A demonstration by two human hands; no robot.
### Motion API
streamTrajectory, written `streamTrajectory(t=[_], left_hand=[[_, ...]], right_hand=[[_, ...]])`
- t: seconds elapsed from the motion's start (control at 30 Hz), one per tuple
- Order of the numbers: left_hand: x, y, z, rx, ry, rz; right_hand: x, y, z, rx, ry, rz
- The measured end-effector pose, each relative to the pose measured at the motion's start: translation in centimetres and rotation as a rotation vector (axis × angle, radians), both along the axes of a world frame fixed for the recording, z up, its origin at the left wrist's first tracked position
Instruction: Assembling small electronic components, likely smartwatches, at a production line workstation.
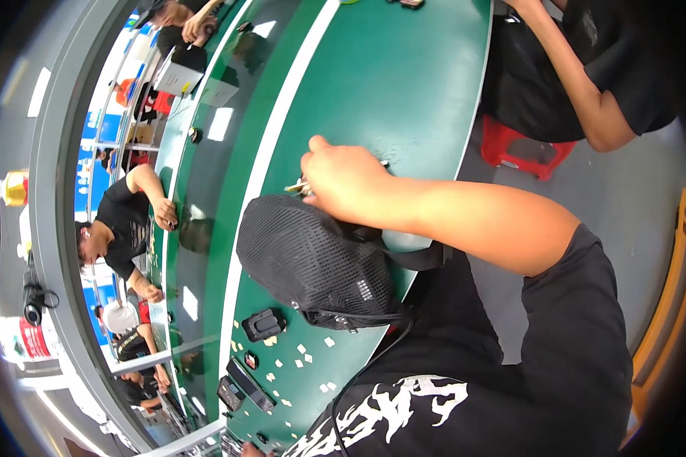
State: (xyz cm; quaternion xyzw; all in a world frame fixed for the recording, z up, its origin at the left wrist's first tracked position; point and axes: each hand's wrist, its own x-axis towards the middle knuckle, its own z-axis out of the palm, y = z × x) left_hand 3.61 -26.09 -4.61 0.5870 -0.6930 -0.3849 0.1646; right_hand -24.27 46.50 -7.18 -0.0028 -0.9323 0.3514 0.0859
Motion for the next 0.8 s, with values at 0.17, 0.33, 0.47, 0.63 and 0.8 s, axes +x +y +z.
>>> streamTrajectory(t=[0.17,0.33,0.47,0.63,0.8], left_hand=[[-4.8,7.9,3.8,-0.986,0.166,-0.575],[-9.1,28.7,7.2,0.369,0.580,-1.086],[-12.8,33.4,7.1,1.112,0.390,-1.444],[-12.4,31.0,5.7,1.239,0.477,-1.278],[-10.5,29.9,5.6,1.050,0.636,-1.180]], right_hand=[[0.4,1.3,2.2,-0.238,0.261,-0.237],[8.7,-6.7,10.7,-0.271,0.317,0.552],[11.8,-13.6,11.3,-0.238,0.058,0.962],[13.5,-15.9,10.3,-0.400,0.065,0.675],[17.8,-19.0,11.2,-0.915,-0.639,0.321]])
